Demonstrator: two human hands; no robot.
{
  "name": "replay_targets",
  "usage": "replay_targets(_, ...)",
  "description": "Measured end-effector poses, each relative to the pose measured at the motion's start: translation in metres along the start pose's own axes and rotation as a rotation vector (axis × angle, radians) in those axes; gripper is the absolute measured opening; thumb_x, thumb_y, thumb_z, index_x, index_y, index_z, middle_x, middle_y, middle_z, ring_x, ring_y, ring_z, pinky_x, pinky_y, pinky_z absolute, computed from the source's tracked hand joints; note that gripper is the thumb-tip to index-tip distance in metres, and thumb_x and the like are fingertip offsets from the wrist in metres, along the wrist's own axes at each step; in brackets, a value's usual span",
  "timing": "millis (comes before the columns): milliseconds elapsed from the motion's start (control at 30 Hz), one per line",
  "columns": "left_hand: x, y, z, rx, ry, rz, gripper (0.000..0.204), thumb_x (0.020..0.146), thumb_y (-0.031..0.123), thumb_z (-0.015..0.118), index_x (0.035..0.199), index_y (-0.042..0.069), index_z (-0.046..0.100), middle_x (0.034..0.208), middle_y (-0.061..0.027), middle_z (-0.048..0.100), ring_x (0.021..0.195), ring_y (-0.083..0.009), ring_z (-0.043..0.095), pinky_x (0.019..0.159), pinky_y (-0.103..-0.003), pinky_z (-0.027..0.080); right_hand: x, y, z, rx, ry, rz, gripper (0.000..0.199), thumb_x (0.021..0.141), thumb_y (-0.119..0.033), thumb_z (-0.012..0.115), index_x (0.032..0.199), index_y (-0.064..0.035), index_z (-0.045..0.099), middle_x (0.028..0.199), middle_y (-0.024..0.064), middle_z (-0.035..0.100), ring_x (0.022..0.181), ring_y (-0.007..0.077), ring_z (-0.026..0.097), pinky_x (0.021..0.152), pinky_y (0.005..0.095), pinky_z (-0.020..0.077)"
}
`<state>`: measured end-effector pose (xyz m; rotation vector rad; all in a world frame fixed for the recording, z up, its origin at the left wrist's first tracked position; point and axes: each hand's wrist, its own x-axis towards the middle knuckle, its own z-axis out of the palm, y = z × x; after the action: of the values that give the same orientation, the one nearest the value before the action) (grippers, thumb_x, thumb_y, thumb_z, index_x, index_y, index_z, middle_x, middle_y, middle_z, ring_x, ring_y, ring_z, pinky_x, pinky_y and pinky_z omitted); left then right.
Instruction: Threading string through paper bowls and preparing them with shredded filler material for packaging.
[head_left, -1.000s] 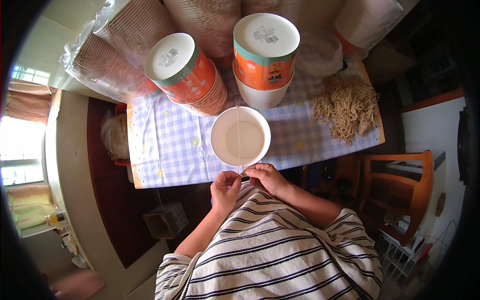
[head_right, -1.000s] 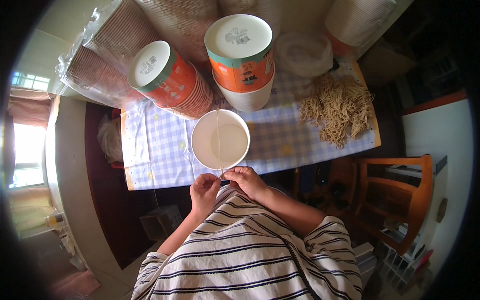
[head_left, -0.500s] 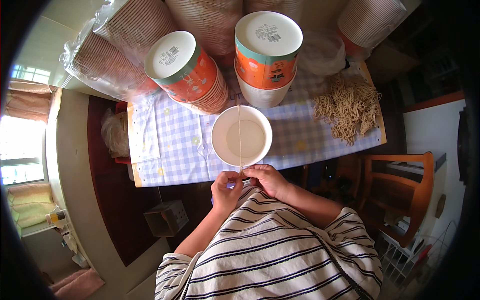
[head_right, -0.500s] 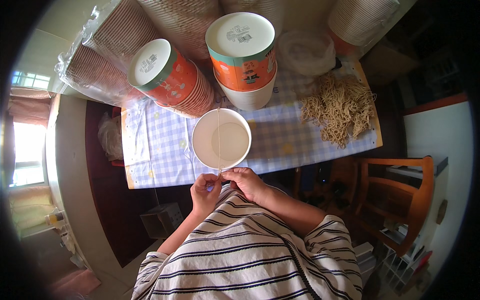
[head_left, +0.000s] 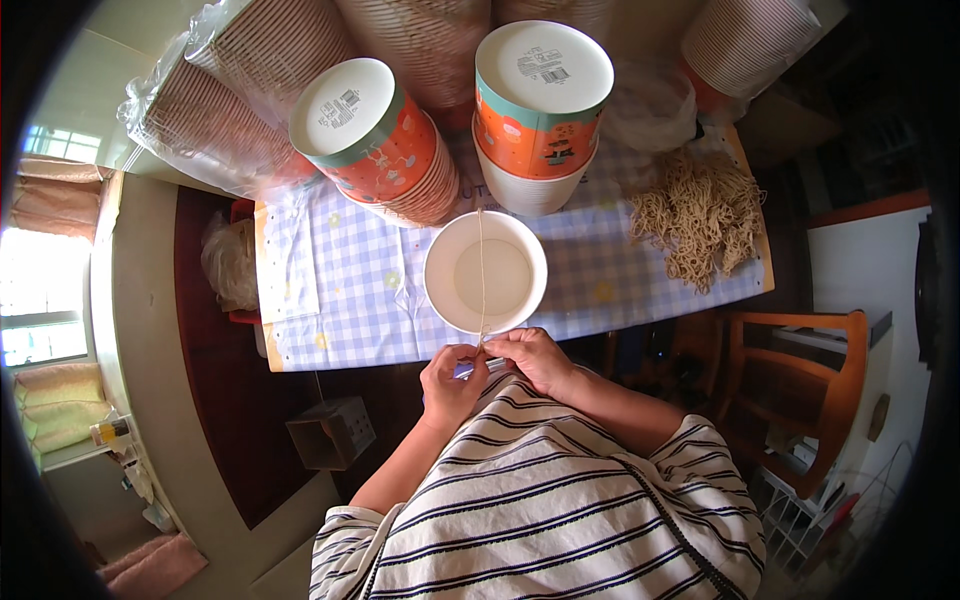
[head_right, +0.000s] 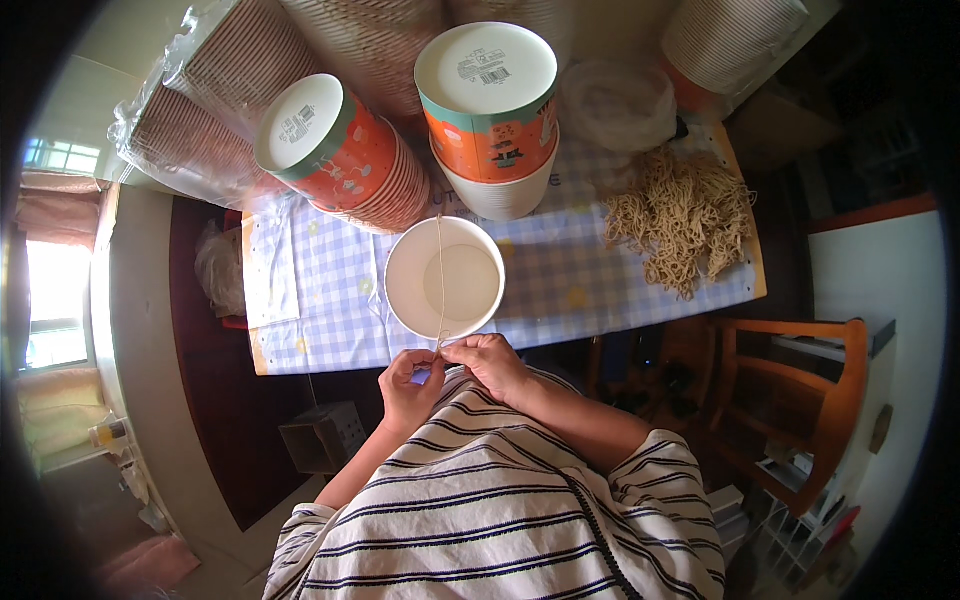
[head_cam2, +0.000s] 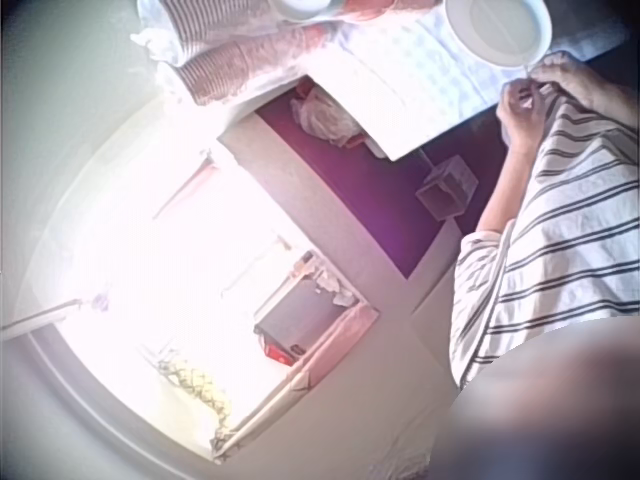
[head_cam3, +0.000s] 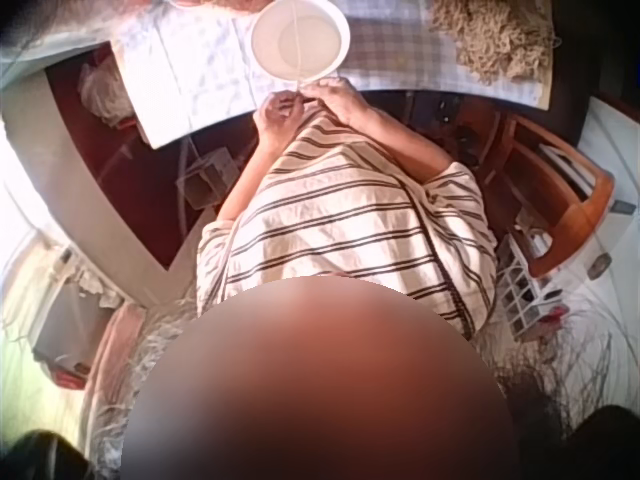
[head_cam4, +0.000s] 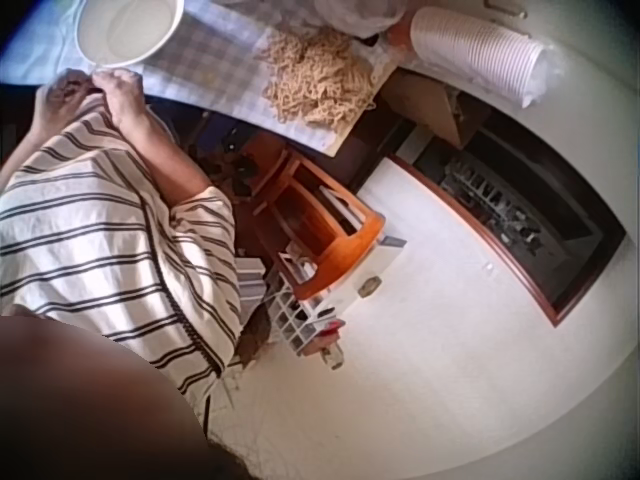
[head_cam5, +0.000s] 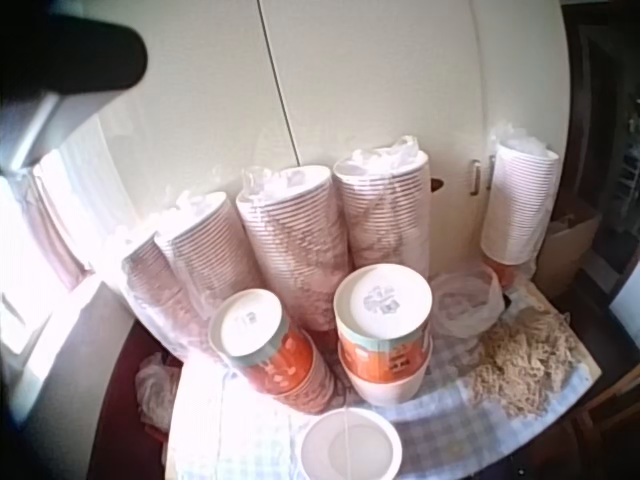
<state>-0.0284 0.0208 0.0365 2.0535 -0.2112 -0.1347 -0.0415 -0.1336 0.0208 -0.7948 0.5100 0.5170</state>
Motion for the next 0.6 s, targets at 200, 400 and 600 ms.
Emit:
replay_targets(200, -0.005, -0.018, 0.002, -0.1, -0.003, -0.117, 0.01, 0.076, 0.003, 0.068, 0.083, -0.001, 0.062, 0.076, -0.0094, 0.066, 0.068, -0.0144, 0.065, 0.064, -0.025, 0.051, 0.006, -0.001, -0.003, -0.017, -0.025, 0.017, 0.017, 0.085, -0.016, 0.062, 0.093, -0.0023, 0.067, 0.084, 0.0009, 0.066, 0.069, 0.0033, 0.052, 0.062, 0.0175, 0.0405)
replay_targets(400, -0.005, -0.013, -0.003, -0.373, -0.149, -0.349, 0.008, 0.084, 0.003, 0.064, 0.085, -0.004, 0.06, 0.078, -0.0044, 0.066, 0.07, -0.0082, 0.062, 0.067, -0.022, 0.05, 0.011, -0.002, -0.007, -0.038, -0.081, 0.063, 0.017, 0.086, -0.016, 0.061, 0.096, -0.0031, 0.066, 0.084, -0.0012, 0.063, 0.07, 0.0032, 0.051, 0.062, 0.0177, 0.0399)
replay_targets(600, -0.002, -0.013, -0.007, -0.558, -0.164, -0.435, 0.006, 0.085, 0.002, 0.061, 0.087, -0.004, 0.059, 0.078, -0.0059, 0.066, 0.072, -0.0103, 0.063, 0.068, -0.022, 0.05, 0.011, -0.002, -0.008, 0.001, -0.104, -0.014, 0.018, 0.085, -0.014, 0.063, 0.1, -0.0026, 0.064, 0.086, -0.0005, 0.064, 0.073, 0.0041, 0.053, 0.067, 0.0192, 0.0436)
